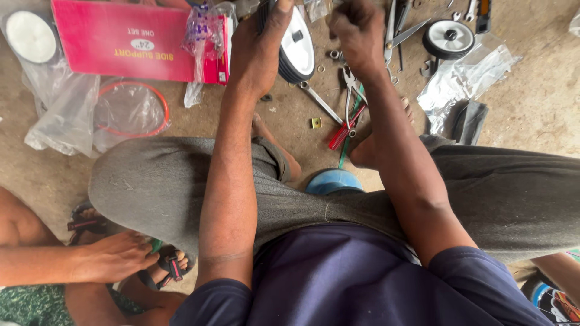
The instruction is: The person unpacks a side support set for a bicycle, assembles the wheels and brackets using pliers and a wrench, and attaches the support to the rear wheel of a bicycle.
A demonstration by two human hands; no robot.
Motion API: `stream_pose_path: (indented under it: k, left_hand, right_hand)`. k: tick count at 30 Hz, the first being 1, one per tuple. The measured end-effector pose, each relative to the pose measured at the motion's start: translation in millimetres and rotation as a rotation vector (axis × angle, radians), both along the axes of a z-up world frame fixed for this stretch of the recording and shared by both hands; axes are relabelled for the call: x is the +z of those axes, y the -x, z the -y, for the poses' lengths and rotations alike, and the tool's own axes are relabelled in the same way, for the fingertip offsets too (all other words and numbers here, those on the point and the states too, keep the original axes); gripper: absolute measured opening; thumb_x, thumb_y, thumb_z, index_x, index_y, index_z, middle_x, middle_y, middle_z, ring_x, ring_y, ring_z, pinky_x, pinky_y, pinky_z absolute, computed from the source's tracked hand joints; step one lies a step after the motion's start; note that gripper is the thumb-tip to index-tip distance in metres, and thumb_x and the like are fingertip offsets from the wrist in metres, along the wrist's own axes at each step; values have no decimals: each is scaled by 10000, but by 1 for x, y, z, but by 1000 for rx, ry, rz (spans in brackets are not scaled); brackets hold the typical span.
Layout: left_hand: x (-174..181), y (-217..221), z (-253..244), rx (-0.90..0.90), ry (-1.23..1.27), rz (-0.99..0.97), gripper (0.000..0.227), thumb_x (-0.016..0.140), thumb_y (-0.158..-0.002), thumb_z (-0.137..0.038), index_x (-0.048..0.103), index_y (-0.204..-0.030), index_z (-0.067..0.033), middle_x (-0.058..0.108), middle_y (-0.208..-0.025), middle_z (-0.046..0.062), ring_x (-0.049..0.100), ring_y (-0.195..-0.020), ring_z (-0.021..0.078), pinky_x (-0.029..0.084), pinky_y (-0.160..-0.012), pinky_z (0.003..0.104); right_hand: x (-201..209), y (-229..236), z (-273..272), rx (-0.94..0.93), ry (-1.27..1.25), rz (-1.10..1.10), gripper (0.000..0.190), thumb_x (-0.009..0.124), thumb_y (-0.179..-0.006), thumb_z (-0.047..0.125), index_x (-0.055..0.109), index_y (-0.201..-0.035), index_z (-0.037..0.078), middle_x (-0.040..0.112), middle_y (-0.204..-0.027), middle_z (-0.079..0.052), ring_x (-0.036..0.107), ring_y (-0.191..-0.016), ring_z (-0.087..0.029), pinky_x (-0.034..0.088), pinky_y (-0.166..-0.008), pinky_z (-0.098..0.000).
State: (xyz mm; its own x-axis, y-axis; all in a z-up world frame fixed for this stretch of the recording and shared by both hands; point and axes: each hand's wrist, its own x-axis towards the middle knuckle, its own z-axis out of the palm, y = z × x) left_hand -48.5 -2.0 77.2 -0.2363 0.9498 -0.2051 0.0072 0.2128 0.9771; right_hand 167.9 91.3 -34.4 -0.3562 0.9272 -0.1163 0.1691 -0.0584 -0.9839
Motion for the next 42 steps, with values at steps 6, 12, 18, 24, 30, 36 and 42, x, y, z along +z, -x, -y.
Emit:
stream_pose_path:
  k: [6, 12, 18, 24, 30, 36, 42]
  left_hand:
    - [-9, 3, -4, -8, 47, -68, 826, 456, -894, -869, 666, -851, -71, 525, -697, -14, 574, -699, 77, 475, -607, 323]
    - [-15, 3, -2, -44, 32, -73, 841, 456, -892, -867, 676, -866, -56, 493, -646, -26, 562, -655, 75, 462, -567, 308]
    - [-13, 2, -6, -38, 49, -114, 806, 432, -883, -857, 644, -813, -83, 440, -601, -53, 535, -603, 58, 438, -511, 279]
    - [-20, 4, -6, -24, 56, -98, 829, 438, -905, -861, 615, -770, -62, 381, -595, -53, 450, -587, 59, 359, -509, 291]
    - [-19, 4, -5, -9, 13, -66, 836, 492, -890, -855, 702, -856, -46, 444, -609, -67, 511, -607, 38, 413, -519, 268]
    - [-15, 6, -5, -55, 14, -49, 828, 489, -886, -835, 702, -861, -35, 488, -590, -53, 588, -598, 41, 469, -499, 257]
    - [-14, 5, -4, -100, -68, -51, 755, 535, -959, -766, 725, -958, -36, 574, -668, -40, 636, -674, 57, 507, -565, 264]
  right_hand:
    - [102, 27, 17, 322, -623, 23, 63, 742, -1072, 50, 725, -1124, 20, 708, -1062, -82, 711, -947, -187, 598, -824, -324]
    - [103, 38, 22, 361, -691, -11, 110, 728, -1103, 121, 691, -1091, 18, 657, -1058, -75, 687, -986, -191, 602, -860, -338]
    - [95, 35, 21, 389, -740, 45, 89, 739, -1077, 86, 680, -1099, 23, 623, -1082, -88, 680, -987, -186, 609, -837, -331]
    - [90, 45, 28, 299, -992, 91, 112, 756, -1042, 14, 666, -1107, 24, 613, -1121, -94, 672, -990, -181, 606, -789, -314]
    - [89, 40, 28, 344, -934, 97, 98, 751, -989, 59, 695, -1063, 28, 622, -1138, -106, 666, -1000, -208, 588, -799, -346]
    - [84, 34, 22, 439, -594, -64, 100, 703, -1009, 58, 733, -1104, 48, 643, -1176, -87, 694, -1066, -204, 641, -915, -363]
    - [79, 35, 29, 299, -390, 29, 63, 724, -1026, 11, 706, -1084, -2, 687, -1036, -79, 697, -887, -160, 616, -801, -325]
